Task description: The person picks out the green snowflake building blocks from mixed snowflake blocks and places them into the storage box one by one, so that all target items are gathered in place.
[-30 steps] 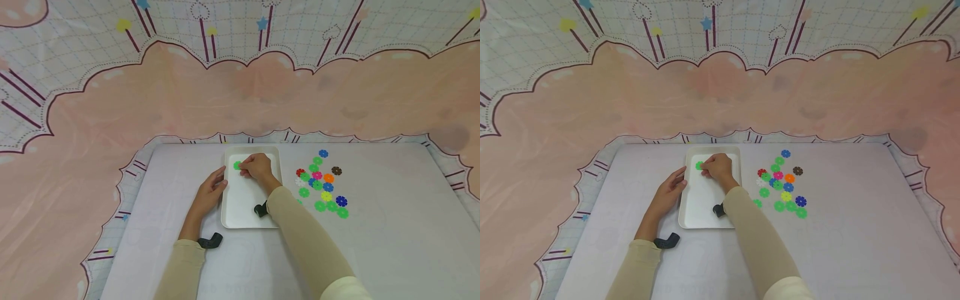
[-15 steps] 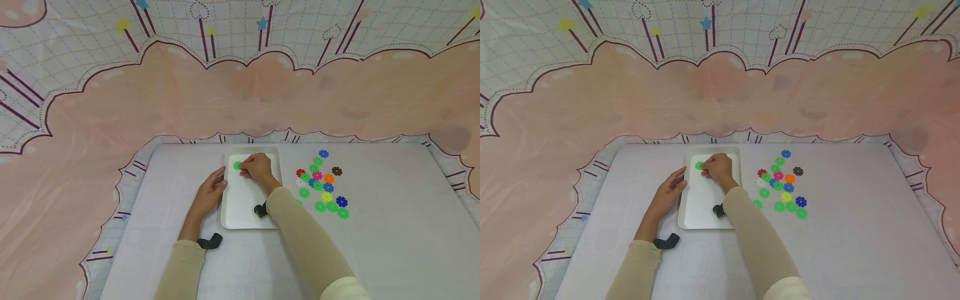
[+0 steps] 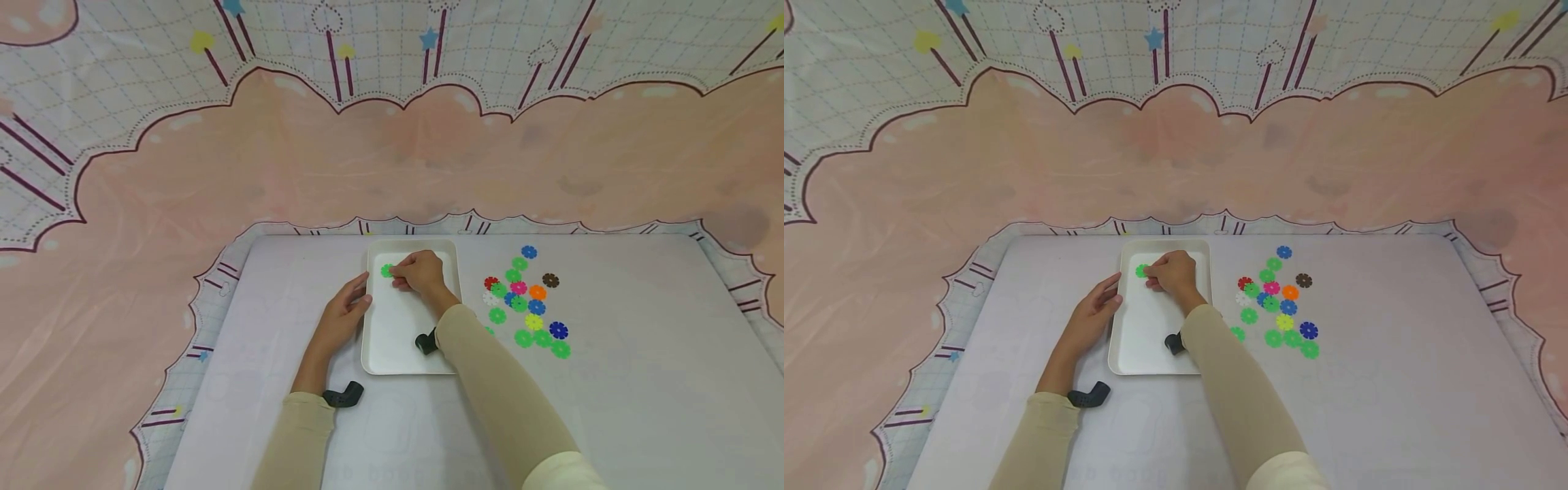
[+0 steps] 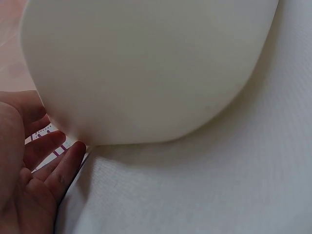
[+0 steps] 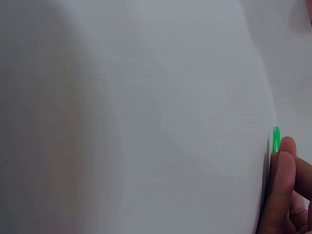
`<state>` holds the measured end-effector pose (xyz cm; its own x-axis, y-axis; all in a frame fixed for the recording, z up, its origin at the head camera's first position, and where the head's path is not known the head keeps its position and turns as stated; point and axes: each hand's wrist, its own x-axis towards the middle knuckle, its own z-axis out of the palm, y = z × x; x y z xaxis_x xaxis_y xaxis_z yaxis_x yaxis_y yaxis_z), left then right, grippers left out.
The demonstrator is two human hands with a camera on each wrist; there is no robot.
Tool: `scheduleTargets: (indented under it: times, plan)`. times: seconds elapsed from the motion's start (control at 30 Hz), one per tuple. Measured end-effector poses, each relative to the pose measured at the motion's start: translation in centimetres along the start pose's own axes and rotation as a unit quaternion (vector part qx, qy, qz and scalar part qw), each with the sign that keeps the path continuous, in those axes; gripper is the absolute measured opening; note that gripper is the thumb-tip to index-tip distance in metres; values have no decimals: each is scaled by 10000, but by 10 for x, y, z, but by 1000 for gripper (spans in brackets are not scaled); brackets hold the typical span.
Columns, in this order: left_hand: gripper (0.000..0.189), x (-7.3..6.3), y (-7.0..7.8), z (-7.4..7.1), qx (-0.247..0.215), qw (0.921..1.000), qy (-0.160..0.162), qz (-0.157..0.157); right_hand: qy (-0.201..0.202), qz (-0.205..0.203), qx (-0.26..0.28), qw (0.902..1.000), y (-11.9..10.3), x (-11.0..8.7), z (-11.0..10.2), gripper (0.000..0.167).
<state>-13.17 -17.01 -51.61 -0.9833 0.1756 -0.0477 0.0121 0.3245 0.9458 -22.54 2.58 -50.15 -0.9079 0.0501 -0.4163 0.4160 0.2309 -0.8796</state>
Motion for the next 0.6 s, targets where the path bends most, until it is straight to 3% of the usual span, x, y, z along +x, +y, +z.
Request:
scheduleTargets:
  times: [0.4,0.6]
  plan:
    - [53,0,0,-1,32,10000,10,0,-46,-33,-21,10000,-3,-6,-2,19]
    - [53,0,0,0,-11,10000,-15,-35,-278,1,-7,9996,-5,-8,-7,19]
